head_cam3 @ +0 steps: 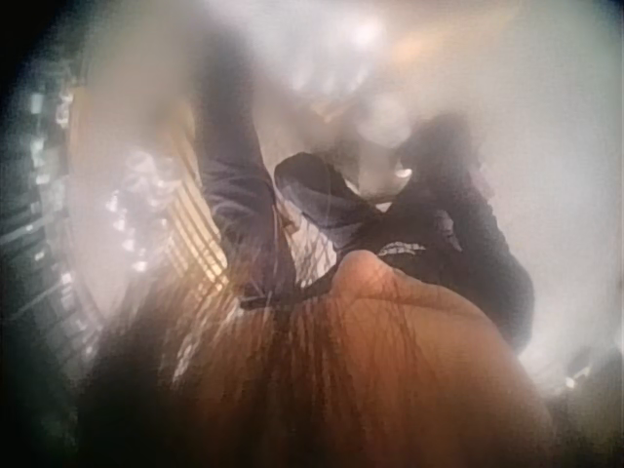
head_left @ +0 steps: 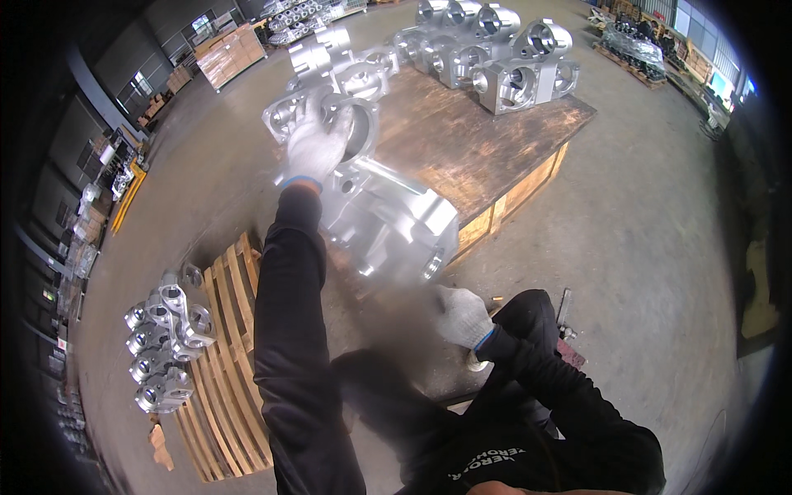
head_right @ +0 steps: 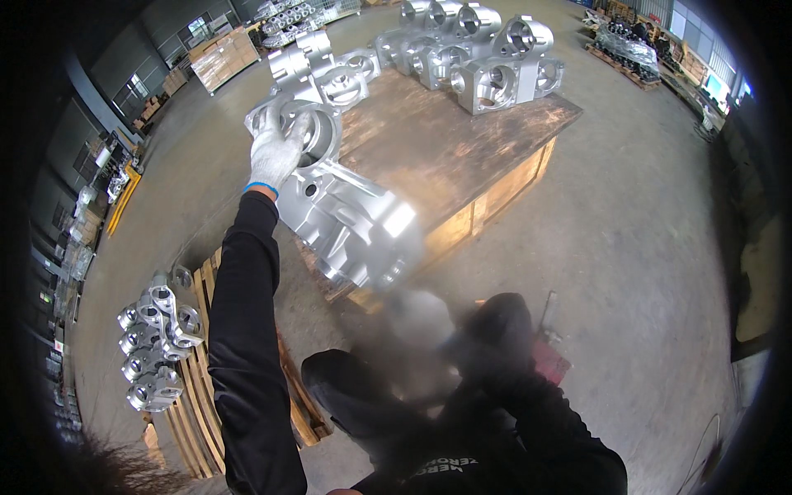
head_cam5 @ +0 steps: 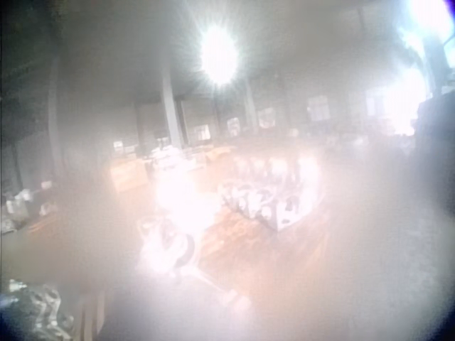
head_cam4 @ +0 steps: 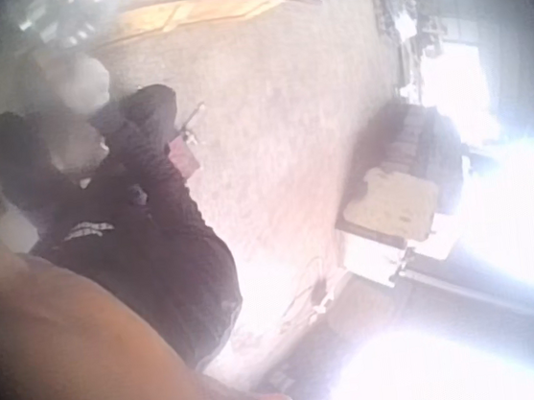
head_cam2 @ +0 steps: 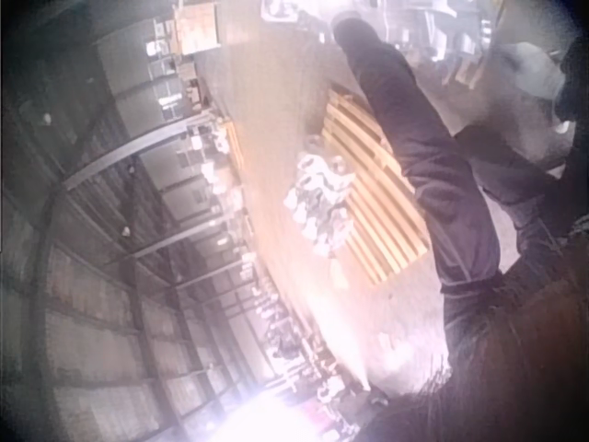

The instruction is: The person wipes a large silver metal part with a cloth, then uses a red sanding block to rub the surface. They rotate the part to reach different areas and continue sanding while another worker walks by in the background.

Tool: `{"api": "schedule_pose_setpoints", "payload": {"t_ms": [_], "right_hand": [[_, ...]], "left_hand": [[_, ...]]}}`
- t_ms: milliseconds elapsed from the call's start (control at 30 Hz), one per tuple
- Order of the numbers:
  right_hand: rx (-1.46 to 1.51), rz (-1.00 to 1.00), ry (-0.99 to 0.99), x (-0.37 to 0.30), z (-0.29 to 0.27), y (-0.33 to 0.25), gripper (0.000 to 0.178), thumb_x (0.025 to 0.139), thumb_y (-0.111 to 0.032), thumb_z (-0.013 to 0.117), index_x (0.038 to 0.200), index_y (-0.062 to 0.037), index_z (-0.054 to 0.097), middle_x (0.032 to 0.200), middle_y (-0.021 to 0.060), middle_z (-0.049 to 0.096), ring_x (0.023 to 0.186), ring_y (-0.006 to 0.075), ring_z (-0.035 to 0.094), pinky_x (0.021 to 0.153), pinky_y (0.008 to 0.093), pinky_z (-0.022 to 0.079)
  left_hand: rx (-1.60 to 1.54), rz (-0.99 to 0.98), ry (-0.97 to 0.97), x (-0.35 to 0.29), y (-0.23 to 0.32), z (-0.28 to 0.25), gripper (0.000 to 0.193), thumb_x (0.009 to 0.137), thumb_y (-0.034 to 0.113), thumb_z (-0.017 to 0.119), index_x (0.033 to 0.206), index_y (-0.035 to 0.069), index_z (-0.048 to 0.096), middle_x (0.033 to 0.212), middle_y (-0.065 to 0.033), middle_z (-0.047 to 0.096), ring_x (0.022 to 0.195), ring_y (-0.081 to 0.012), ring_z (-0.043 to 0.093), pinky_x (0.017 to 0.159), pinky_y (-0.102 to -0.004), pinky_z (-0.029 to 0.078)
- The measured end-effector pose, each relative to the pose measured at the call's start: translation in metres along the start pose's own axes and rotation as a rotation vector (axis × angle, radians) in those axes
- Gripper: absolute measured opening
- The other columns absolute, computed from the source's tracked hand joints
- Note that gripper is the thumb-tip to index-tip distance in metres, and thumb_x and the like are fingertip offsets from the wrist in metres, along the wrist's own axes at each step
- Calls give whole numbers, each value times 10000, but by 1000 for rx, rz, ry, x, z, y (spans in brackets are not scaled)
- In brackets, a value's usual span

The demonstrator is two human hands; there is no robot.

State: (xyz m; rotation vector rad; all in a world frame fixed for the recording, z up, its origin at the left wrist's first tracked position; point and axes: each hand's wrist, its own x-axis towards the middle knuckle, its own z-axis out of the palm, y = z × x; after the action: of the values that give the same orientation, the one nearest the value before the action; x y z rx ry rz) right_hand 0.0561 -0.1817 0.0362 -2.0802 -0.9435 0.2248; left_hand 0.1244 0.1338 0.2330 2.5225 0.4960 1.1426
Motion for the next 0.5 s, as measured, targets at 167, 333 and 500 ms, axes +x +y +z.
{"api": "schedule_pose_setpoints", "payload": {"t_ms": [167, 333, 500], "right_hand": [[35, -113, 15, 16, -39, -24, 262, 937, -285, 661, 1112, -118, 763, 916, 211, 737, 880, 414, 729, 782, 510, 597], [-116, -255, -75, 61, -96, 2, 338, 973, -352, 689, 1145, -80, 791, 847, 232, 728, 778, 381, 740, 724, 452, 596], [212, 16, -124, 56, -77, 45, 330, 1049, -238, 676, 1268, -3, 749, 812, 73, 757, 759, 95, 707, 702, 300, 570]], "left_hand": [[-26, 12, 1, -1, 4, -4, 571, 978, 417, 708, 1481, 190, 567, 1502, -186, 569, 1333, -408, 587, 1128, -504, 461], [-12, 37, -23, -1, 2, -5, 594, 988, 388, 718, 1502, 144, 549, 1505, -210, 529, 1432, -381, 469, 1173, -454, 431], [28, 20, -25, 0, -1, -1, 598, 1001, 418, 700, 1509, 145, 545, 1507, -214, 529, 1420, -377, 485, 1173, -452, 434]]}}
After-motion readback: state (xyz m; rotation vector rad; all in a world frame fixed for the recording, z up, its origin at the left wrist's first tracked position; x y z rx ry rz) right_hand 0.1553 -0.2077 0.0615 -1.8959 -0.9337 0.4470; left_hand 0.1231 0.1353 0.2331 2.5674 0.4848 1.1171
